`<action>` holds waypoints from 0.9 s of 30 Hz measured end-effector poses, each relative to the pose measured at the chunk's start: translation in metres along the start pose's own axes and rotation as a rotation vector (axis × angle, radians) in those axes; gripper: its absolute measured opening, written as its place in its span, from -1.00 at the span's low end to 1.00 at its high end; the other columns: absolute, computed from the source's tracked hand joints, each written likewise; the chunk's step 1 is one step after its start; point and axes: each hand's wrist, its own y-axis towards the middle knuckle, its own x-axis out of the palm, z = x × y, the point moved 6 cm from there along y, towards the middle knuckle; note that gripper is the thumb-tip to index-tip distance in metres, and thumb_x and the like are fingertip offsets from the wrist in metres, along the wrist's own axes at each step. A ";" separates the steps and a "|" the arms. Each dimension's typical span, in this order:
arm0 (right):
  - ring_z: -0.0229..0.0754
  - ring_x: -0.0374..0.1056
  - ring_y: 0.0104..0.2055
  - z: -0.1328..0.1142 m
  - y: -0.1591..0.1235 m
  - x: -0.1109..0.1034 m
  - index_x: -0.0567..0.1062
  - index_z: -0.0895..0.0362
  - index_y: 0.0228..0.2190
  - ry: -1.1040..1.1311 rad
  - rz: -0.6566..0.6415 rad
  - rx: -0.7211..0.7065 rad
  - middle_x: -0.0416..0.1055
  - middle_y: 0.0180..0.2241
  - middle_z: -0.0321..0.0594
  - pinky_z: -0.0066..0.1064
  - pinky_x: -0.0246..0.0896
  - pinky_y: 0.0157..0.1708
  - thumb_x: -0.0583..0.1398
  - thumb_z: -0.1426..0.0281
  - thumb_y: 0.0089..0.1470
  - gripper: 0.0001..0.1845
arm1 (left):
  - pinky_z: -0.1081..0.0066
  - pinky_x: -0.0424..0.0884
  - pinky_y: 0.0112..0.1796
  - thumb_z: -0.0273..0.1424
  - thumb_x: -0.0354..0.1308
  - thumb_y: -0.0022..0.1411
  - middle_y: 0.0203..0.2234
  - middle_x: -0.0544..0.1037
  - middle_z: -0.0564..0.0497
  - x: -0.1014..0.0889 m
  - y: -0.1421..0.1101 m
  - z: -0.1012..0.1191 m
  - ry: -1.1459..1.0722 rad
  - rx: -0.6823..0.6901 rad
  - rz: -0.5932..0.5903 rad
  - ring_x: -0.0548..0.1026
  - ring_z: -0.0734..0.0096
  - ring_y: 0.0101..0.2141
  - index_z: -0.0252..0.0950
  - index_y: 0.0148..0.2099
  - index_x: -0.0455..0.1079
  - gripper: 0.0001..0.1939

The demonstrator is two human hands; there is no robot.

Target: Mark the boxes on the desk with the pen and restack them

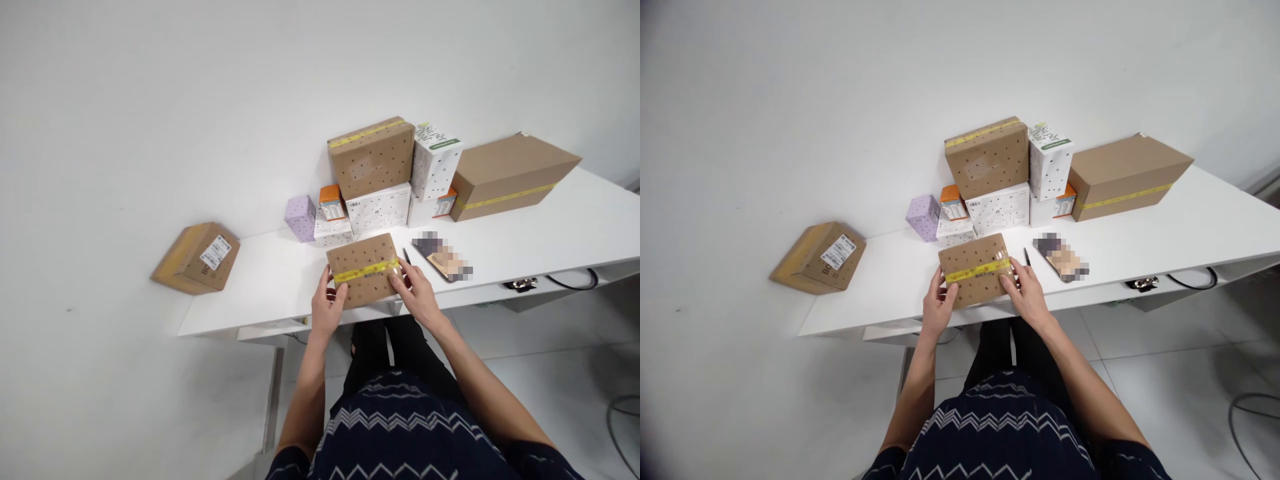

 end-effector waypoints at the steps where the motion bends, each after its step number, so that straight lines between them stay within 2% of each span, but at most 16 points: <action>1: -0.19 0.29 -0.38 -0.004 0.001 -0.002 0.31 0.07 0.14 -0.006 0.010 -0.004 0.31 -0.24 -0.11 -0.29 0.32 -0.33 0.05 0.01 0.14 -0.37 | 0.41 0.39 -0.31 -0.07 0.12 0.19 0.07 0.41 -0.10 -0.001 0.000 0.004 0.027 0.000 -0.003 0.45 0.40 -0.32 -0.13 0.32 0.06 -0.29; 4: -0.18 0.28 -0.37 -0.006 0.003 -0.001 0.34 0.10 0.12 -0.034 0.016 0.013 0.32 -0.24 -0.09 -0.27 0.31 -0.31 0.04 -0.01 0.14 -0.36 | 0.38 0.38 -0.26 -0.04 0.04 0.23 0.01 0.45 -0.11 0.001 0.001 0.005 0.078 -0.009 -0.008 0.44 0.39 -0.32 -0.17 0.31 0.09 -0.33; 8: -0.13 0.29 -0.33 -0.004 0.005 0.003 0.35 0.10 0.11 -0.069 0.028 0.022 0.32 -0.24 -0.09 -0.22 0.29 -0.24 0.01 -0.02 0.15 -0.35 | 0.35 0.35 -0.18 -0.03 0.00 0.25 0.04 0.43 -0.13 0.004 0.005 -0.001 0.064 -0.013 0.010 0.44 0.32 -0.22 -0.19 0.30 0.11 -0.35; 13: -0.11 0.31 -0.28 -0.003 0.013 0.007 0.35 0.09 0.09 -0.064 0.052 0.067 0.31 -0.22 -0.08 -0.20 0.30 -0.22 0.03 0.00 0.13 -0.38 | 0.33 0.34 -0.12 -0.03 0.05 0.22 0.00 0.45 -0.10 0.006 0.015 -0.001 -0.013 -0.033 -0.001 0.43 0.26 -0.14 -0.16 0.26 0.17 -0.38; 19: -0.10 0.31 -0.19 -0.009 0.022 0.012 0.27 -0.01 0.15 0.025 0.092 0.063 0.27 -0.10 -0.08 -0.24 0.33 -0.26 0.11 0.11 0.08 -0.39 | 0.34 0.40 -0.15 -0.09 0.15 0.16 -0.04 0.43 -0.13 0.009 0.029 -0.010 -0.191 -0.159 -0.033 0.45 0.27 -0.15 -0.20 0.24 0.14 -0.34; 23: -0.06 0.28 -0.10 -0.011 0.027 0.014 0.38 -0.02 0.08 0.024 0.082 0.026 0.26 -0.13 -0.09 -0.21 0.31 -0.17 0.11 0.18 0.09 -0.49 | 0.36 0.42 -0.17 -0.18 0.19 0.15 -0.06 0.42 -0.14 0.011 0.036 -0.012 -0.258 -0.207 -0.042 0.45 0.28 -0.14 -0.21 0.24 0.12 -0.34; 27: -0.04 0.25 -0.04 -0.009 0.031 0.017 0.47 -0.01 0.00 0.037 0.078 0.021 0.24 -0.12 -0.10 -0.19 0.29 -0.10 0.11 0.16 0.10 -0.55 | 0.37 0.43 -0.19 -0.23 0.19 0.13 -0.11 0.43 -0.12 0.012 0.041 -0.009 -0.250 -0.228 -0.038 0.45 0.27 -0.14 -0.23 0.23 0.13 -0.36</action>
